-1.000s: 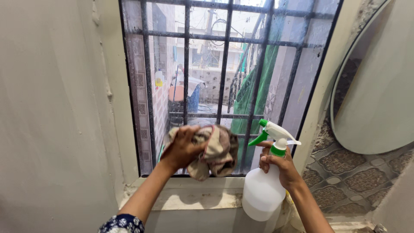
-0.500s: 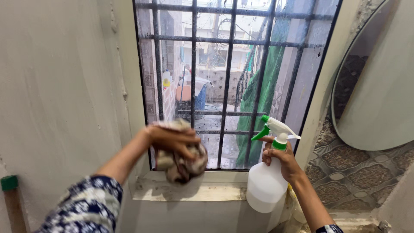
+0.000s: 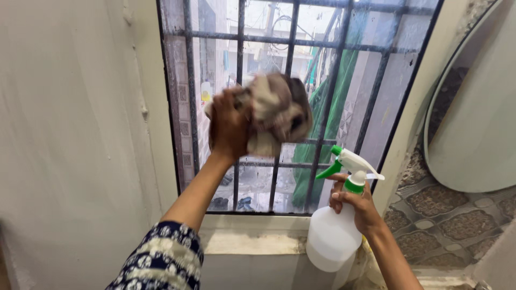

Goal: The person cleans a window with metal security bars using a cloth and a spray bottle. They repeatedly wipe the glass surface and the bars while holding the spray bottle in the other hand.

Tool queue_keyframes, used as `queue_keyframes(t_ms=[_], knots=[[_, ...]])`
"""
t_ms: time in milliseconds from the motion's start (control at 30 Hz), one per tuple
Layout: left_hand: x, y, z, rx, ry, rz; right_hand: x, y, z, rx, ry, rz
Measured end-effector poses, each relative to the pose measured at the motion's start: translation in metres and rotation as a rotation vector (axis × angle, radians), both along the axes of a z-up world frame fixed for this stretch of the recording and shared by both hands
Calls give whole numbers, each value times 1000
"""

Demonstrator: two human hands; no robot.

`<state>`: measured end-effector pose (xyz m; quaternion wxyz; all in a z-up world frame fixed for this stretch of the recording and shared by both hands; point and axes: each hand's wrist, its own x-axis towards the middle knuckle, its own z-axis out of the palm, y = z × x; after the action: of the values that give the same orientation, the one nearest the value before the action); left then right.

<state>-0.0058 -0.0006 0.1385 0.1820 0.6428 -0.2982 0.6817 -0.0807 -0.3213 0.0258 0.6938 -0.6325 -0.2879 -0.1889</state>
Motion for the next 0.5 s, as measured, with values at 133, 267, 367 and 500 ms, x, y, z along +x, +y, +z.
queue_keyframes(t_ms=[133, 267, 367, 500], knots=[[19, 6, -41, 303, -1, -78, 1, 2, 0, 7, 26, -19], [24, 4, -84, 398, -5, -163, 1, 0, -2, 4, 16, -9], [17, 6, -121, 463, 17, -120, 0, -1, -2, 10, 24, -18], [3, 13, -145, 667, 90, -122, -3, 0, 0, 5, 33, -12]])
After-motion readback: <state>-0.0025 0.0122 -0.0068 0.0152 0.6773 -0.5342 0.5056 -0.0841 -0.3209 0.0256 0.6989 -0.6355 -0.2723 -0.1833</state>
